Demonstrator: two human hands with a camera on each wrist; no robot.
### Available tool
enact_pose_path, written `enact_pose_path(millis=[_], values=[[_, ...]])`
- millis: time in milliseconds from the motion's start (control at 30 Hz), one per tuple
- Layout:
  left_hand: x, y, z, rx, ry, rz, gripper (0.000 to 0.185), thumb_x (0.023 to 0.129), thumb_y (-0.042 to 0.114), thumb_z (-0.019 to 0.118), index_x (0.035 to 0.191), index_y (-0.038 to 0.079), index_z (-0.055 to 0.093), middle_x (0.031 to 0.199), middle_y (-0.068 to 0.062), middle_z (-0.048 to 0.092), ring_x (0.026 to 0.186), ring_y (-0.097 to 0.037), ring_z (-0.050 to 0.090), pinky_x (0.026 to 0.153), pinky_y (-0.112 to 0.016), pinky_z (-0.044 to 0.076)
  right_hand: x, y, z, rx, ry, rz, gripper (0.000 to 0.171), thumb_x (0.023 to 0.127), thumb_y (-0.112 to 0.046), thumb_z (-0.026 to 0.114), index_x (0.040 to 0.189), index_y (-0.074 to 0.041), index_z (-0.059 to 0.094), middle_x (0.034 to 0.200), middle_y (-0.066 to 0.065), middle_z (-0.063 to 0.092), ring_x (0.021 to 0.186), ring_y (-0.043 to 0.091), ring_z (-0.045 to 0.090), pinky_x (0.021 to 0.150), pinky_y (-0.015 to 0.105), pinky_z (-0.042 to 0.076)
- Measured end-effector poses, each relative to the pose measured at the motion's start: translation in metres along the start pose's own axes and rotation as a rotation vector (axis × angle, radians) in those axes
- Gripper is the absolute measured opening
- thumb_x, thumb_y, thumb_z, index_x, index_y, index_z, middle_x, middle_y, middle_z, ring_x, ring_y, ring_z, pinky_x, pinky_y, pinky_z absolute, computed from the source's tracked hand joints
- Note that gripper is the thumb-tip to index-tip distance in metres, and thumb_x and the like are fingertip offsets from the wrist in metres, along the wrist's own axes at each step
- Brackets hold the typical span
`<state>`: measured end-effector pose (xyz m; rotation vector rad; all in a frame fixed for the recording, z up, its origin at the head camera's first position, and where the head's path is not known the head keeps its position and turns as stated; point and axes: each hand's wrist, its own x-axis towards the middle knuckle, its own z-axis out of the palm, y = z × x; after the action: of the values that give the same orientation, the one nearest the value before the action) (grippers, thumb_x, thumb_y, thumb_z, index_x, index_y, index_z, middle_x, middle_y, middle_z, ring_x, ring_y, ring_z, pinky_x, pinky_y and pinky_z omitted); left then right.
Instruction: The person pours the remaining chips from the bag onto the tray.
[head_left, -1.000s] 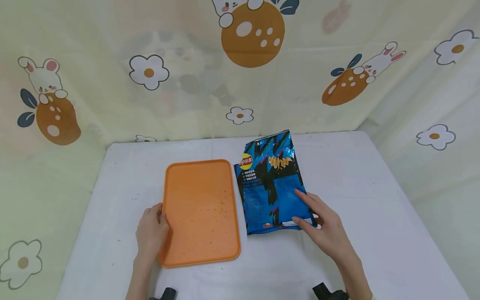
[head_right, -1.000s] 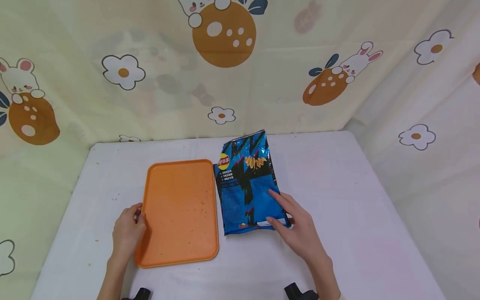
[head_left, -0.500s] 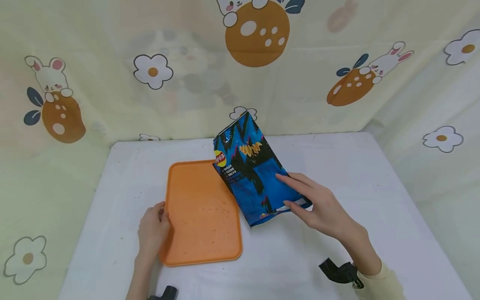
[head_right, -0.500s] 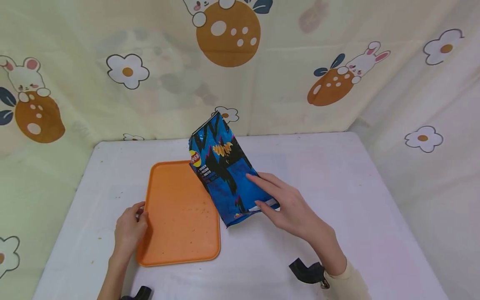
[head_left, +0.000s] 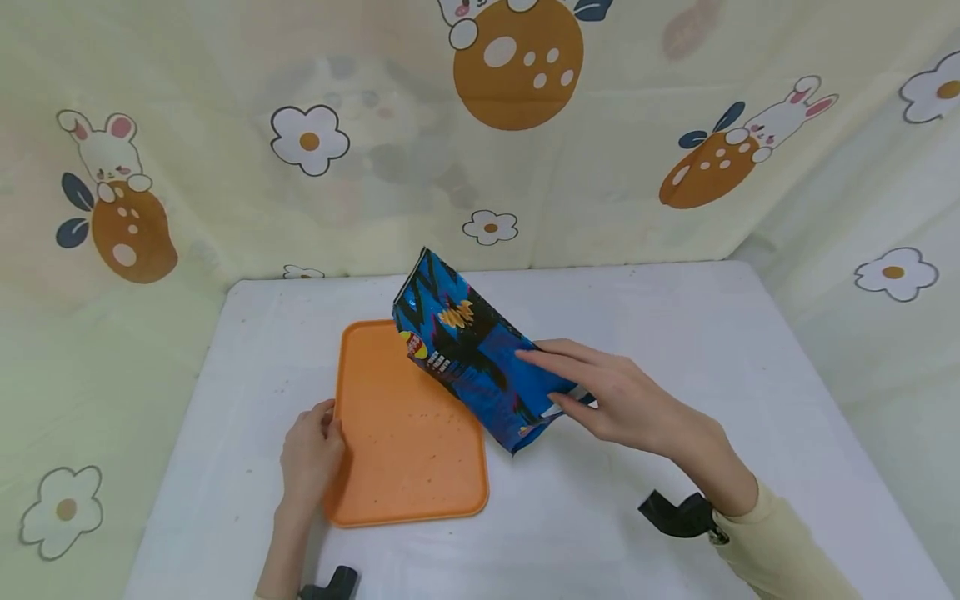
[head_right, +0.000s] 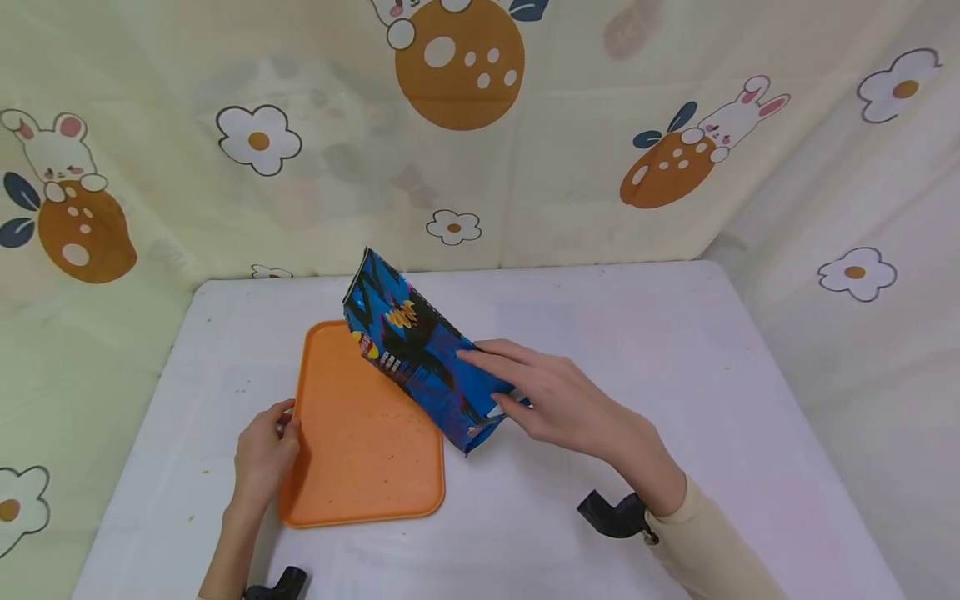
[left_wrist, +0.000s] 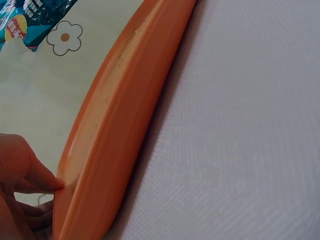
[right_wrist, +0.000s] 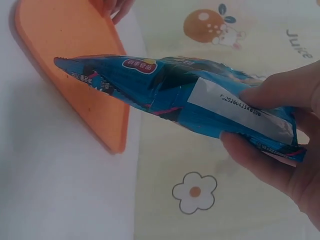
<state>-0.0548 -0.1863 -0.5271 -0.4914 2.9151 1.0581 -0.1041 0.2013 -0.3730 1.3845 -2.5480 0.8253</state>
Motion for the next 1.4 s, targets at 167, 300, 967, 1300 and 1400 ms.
enact_pose_path(millis=[167,300,967,1300,1400], values=[[0.001,0.001,-0.003,0.002,-0.015,-0.02,0.038,0.102,0.008,0.054,0.138,-0.004,0.059,0.115,-0.027,0.066,0.102,-0.041,0.066,0.083,-0.056,0.053,0.016,-0.005,-0.002,-0.037,-0.101,-0.02,0.057,0.089,0.0,0.075,0.143,-0.007,0.059,0.14,0.013,0.063,0.093,0.015,0.068,0.059,0.015,0.046],[0.001,0.001,-0.004,0.003,-0.018,-0.034,0.038,0.103,0.008,0.053,0.138,-0.004,0.058,0.116,-0.028,0.066,0.104,-0.042,0.065,0.085,-0.057,0.053,0.031,-0.01,-0.004,-0.075,-0.171,-0.05,0.053,0.091,0.0,0.072,0.142,-0.007,0.06,0.141,0.01,0.063,0.106,0.019,0.068,0.067,0.021,0.051],[0.001,0.0,-0.001,0.002,-0.026,-0.055,0.039,0.104,0.009,0.053,0.141,-0.002,0.057,0.119,-0.027,0.065,0.103,-0.039,0.063,0.087,-0.053,0.053,0.06,-0.03,0.003,-0.175,-0.372,-0.094,0.052,0.093,0.005,0.064,0.142,-0.009,0.06,0.138,0.006,0.064,0.113,0.022,0.068,0.06,0.021,0.046],[0.003,-0.001,0.0,0.011,0.004,-0.011,0.038,0.102,0.007,0.055,0.138,-0.004,0.059,0.11,-0.026,0.066,0.091,-0.035,0.06,0.079,-0.047,0.05,0.06,-0.031,0.004,-0.185,-0.379,-0.104,0.048,0.094,0.004,0.063,0.14,-0.01,0.063,0.137,0.006,0.065,0.114,0.022,0.068,0.057,0.02,0.043],[0.002,-0.002,0.001,0.008,0.005,-0.003,0.037,0.102,0.007,0.056,0.138,-0.004,0.06,0.109,-0.025,0.066,0.089,-0.034,0.06,0.077,-0.045,0.05,0.06,-0.032,0.002,-0.198,-0.362,-0.112,0.048,0.093,0.005,0.063,0.138,-0.009,0.064,0.134,0.006,0.066,0.111,0.021,0.069,0.059,0.022,0.048]])
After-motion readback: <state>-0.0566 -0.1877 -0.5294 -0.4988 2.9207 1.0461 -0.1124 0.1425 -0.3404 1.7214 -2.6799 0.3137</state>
